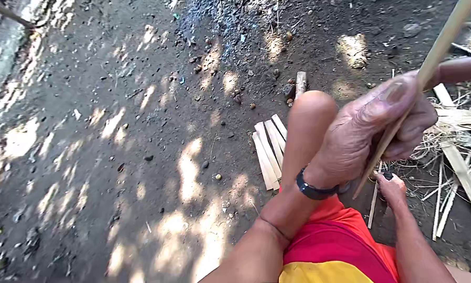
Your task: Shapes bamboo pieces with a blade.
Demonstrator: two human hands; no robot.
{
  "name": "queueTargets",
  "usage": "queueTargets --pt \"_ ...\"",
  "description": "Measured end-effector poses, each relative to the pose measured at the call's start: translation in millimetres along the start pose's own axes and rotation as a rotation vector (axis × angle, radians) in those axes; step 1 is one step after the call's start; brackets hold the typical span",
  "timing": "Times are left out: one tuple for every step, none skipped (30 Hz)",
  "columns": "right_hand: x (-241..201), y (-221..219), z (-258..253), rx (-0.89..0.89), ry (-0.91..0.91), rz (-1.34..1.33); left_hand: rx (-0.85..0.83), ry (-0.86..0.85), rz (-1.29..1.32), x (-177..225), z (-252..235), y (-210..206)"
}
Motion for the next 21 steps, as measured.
queueTargets --pt "4 1 2 0.006 0.003 0.001 0.021 -0.062 -0.037 15 6 -2" --pt "7 2 4 0.008 0.003 0.004 0.069 -0.145 -0.099 31 11 -1" --pt "9 2 6 0.006 0.004 0.0 0.122 -0.209 -0.207 46 19 4" --pt "10 3 8 0.007 0.007 -0.002 0.166 -0.256 -0.337 60 27 17" --pt "10 3 10 0.007 0.004 0.005 0.225 -0.287 -0.465 71 38 36" --pt "10 3 11 0.006 -0.001 0.023 0.301 -0.278 -0.584 77 51 60" --pt "9 3 13 0.006 -0.005 0.05 0.389 -0.221 -0.677 79 68 89" --pt "8 4 14 0.01 -0.006 0.081 0.486 -0.126 -0.728 75 87 121" --pt "7 4 16 0.014 -0.005 0.113 0.595 -0.008 -0.724 67 108 155" --pt "4 4 18 0.016 -0.003 0.147 0.713 0.109 -0.708 56 131 188" --pt "2 3 20 0.013 -0.002 0.176 0.824 0.213 -0.679 41 154 218" --pt "1 2 20 0.023 0.01 0.202 0.911 0.299 -0.616 26 176 243" --pt "-1 1 21 0.032 0.021 0.216 0.973 0.352 -0.531 12 192 264" --pt "-1 -1 25 0.033 0.027 0.208 1.022 0.383 -0.445 -3 206 278" --pt "0 -2 29 0.024 0.023 0.187 1.061 0.406 -0.376 -16 218 287" --pt "-1 -2 32 0.003 0.016 0.182 1.083 0.425 -0.321 -27 226 293" --pt "-4 -2 37 -0.012 0.034 0.193 1.089 0.443 -0.273 -35 231 298" --pt "-11 -2 49 0.002 0.107 0.205 1.081 0.46 -0.233 -41 234 302" --pt "-13 -7 59 0.119 0.247 0.187 1.072 0.474 -0.203 -47 237 305" --pt "-27 -12 75 0.258 0.383 0.162 1.072 0.487 -0.181 -53 239 309" --pt "-88 7 109 -0.097 0.006 0.116 1.08 0.491 -0.16 -58 242 314"
Point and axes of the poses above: each hand's wrist, its own z-axis away from the middle knuckle, its own y-axis out of the back of the hand, x = y × z, the point moved 3 cm from there along -z, towards the middle knuckle, and after that the axes turned 13 degrees about -x, right-handed, at the moved point
